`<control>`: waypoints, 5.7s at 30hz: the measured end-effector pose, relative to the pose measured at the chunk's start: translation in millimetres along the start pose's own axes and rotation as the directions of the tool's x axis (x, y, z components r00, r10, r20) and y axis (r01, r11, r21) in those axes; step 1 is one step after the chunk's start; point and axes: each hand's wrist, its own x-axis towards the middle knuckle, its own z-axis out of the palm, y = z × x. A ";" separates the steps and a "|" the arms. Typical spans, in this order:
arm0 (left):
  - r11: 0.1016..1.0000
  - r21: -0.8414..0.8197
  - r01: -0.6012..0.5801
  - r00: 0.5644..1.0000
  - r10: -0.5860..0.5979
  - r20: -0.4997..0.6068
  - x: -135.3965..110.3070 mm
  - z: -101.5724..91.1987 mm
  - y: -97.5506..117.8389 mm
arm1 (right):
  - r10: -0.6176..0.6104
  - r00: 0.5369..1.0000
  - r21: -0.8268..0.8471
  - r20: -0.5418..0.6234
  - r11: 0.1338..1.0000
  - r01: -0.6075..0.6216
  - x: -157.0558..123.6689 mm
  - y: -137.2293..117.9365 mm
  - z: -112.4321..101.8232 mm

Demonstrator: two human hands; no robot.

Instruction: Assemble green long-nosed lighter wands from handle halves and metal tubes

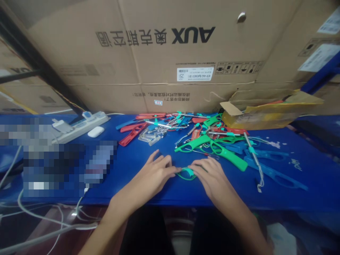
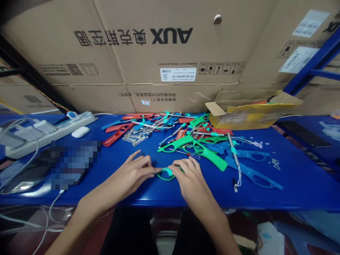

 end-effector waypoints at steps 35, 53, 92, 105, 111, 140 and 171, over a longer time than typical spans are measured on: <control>0.991 0.122 -0.062 0.964 0.091 -0.252 -10.4 31.9 0.1 | 0.051 0.999 -0.025 -0.007 0.998 -0.052 -2.6 -5.7 -5.6; 0.999 0.047 -0.014 0.953 0.028 -0.302 -10.2 36.6 0.9 | 0.025 0.999 -0.295 0.023 0.955 -0.017 -8.8 -16.7 1.6; 0.923 -0.308 0.232 0.845 -0.348 -0.406 -15.6 26.1 2.1 | -0.115 0.985 0.127 0.132 0.987 0.098 47.7 50.3 -51.0; 0.986 -0.059 0.155 0.888 -0.165 -0.428 -15.4 25.8 3.6 | -0.063 0.989 0.123 0.133 0.991 0.047 12.4 28.1 -23.3; 0.988 -0.061 0.144 0.897 -0.156 -0.413 -13.5 27.9 2.6 | -0.029 0.993 0.100 0.110 0.995 0.018 6.9 24.6 -18.8; 0.980 -0.135 0.143 0.950 -0.174 -0.260 9.7 27.4 8.7 | 0.035 0.985 -0.073 -0.170 0.996 -0.048 -2.0 15.0 -18.7; 0.964 -0.232 0.131 0.950 -0.188 -0.248 6.6 28.0 12.4 | -0.124 0.980 -0.083 0.157 0.987 0.138 8.2 6.9 -8.8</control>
